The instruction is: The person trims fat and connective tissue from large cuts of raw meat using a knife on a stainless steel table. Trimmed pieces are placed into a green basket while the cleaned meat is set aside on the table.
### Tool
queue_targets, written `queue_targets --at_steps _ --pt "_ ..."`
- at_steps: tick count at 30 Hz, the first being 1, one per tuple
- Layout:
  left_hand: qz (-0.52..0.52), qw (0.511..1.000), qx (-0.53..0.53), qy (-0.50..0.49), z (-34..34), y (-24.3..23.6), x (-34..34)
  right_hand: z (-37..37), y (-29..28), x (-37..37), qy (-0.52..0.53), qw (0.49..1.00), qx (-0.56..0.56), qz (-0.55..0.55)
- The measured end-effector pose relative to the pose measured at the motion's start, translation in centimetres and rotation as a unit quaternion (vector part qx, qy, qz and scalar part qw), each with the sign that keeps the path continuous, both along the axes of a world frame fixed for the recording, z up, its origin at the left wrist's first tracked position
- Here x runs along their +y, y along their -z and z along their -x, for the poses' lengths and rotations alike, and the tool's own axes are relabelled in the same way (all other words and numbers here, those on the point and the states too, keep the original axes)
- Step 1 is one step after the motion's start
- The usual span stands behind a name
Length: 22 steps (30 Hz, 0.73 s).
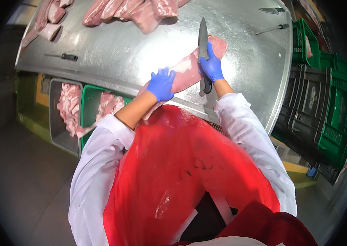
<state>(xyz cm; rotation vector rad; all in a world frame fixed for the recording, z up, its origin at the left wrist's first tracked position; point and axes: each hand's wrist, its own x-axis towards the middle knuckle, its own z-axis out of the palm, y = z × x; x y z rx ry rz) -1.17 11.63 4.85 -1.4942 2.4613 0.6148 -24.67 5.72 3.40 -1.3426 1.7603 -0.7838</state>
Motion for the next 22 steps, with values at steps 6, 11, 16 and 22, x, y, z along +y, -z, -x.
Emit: queue_targets --at_steps 6,11,16,22 --pt "0.107 0.98 0.134 0.105 5.2 3.4 -3.7 8.5 -0.6 -0.2 0.098 0.993 -0.033 -0.049" --pt "0.089 0.969 0.202 0.115 -0.6 2.7 -2.4 9.4 -1.8 2.9 0.038 0.997 0.042 -0.056" --pt "0.091 0.963 0.243 0.066 -5.8 3.0 -1.6 7.5 -2.8 5.5 0.052 0.987 -0.015 -0.153" --pt "0.135 0.948 0.286 0.048 -5.4 5.1 -1.3 5.5 -6.1 12.0 0.038 0.982 -0.024 -0.183"
